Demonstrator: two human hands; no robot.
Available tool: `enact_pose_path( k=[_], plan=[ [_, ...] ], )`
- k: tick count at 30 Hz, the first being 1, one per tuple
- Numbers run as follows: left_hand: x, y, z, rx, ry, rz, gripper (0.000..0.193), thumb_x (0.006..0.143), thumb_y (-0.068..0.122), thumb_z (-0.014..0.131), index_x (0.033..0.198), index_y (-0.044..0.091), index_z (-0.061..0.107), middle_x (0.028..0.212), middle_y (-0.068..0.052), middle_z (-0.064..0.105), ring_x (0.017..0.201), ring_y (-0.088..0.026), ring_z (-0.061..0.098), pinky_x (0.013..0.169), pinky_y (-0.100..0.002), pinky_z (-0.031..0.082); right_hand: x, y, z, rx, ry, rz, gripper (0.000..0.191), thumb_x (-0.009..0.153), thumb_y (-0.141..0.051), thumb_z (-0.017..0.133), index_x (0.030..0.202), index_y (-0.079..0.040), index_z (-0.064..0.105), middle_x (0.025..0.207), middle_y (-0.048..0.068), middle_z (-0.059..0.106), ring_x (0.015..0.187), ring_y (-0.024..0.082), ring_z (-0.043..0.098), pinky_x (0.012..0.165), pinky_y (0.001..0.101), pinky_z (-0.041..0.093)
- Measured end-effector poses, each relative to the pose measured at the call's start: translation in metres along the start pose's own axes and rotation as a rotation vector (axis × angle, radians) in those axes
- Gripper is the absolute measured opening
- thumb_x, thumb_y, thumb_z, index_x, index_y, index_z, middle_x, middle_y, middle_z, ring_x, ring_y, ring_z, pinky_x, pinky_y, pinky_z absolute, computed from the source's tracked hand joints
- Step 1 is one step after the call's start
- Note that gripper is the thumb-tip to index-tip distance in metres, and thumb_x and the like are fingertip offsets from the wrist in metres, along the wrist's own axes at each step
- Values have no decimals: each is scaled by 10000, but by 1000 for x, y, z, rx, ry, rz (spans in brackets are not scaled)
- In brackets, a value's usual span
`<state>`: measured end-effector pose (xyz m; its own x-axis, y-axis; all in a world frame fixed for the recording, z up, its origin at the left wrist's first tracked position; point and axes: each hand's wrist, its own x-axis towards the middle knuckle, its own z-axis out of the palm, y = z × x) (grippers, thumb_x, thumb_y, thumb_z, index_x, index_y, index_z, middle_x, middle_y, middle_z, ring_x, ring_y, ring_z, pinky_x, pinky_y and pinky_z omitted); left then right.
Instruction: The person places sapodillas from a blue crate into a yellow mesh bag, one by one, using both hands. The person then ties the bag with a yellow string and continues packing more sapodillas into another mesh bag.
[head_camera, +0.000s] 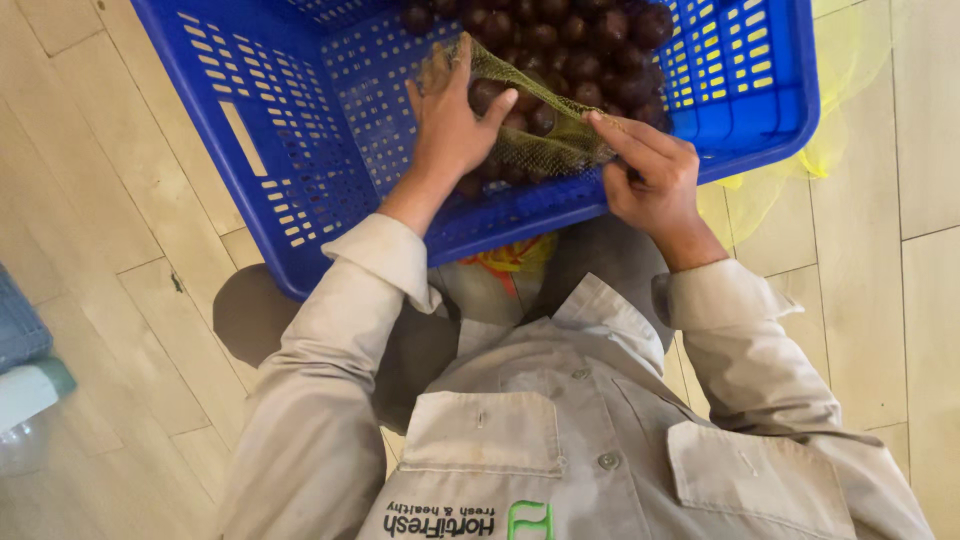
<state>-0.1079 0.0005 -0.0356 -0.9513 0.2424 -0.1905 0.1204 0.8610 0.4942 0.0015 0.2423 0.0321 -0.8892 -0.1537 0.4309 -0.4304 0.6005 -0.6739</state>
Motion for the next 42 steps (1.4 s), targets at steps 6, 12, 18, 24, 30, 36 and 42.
enact_pose_path(
  k=[6,12,18,24,30,36,42],
  plan=[
    [19,-59,-5,34,357,437,449,956,185,772,1335,-20,647,1304,-208,662,1227,-368,676,1184,-556,341,10,7,4,-40,-153,40,557,795,95,634,1339,-5,700,1266,211,717,1089,344,735,920,378,610],
    [43,-117,37,-64,461,-64,143,958,64,677,1089,55,732,1082,-141,730,991,-321,709,915,-459,560,10,8,1,-8,-218,55,547,783,85,656,1319,-9,704,1172,191,736,987,331,740,866,386,604],
    [27,-133,91,194,-651,-163,398,898,227,673,1237,17,661,1328,-242,645,1222,-393,633,1064,-448,504,13,5,2,-14,-210,27,575,739,78,659,1306,-10,707,1234,195,726,894,299,740,821,377,597],
    [16,-100,145,43,-601,85,616,889,435,699,1287,-28,617,1308,-312,589,1218,-487,554,995,-521,426,14,7,3,-46,-195,50,553,746,107,655,1280,-15,727,1237,182,742,824,263,729,756,357,586],
    [21,-104,169,239,-752,173,351,912,230,668,1136,-33,729,1212,-314,671,1136,-452,658,979,-486,546,10,10,4,-41,-207,86,545,750,101,661,1278,-11,730,1196,179,744,855,278,736,778,366,590],
    [37,-111,112,-886,-781,-375,285,974,282,574,1118,51,658,904,-131,684,728,-269,664,557,-364,504,10,13,5,-54,-167,70,514,799,87,667,1302,-12,714,1227,186,736,1001,305,756,871,373,608],
    [-5,-79,4,-1034,-928,-188,259,965,282,633,1191,158,606,810,43,522,542,-59,412,464,-201,342,6,15,7,-63,-123,71,523,817,69,669,1327,-32,715,1245,189,737,996,318,751,870,374,608]
  ],
)
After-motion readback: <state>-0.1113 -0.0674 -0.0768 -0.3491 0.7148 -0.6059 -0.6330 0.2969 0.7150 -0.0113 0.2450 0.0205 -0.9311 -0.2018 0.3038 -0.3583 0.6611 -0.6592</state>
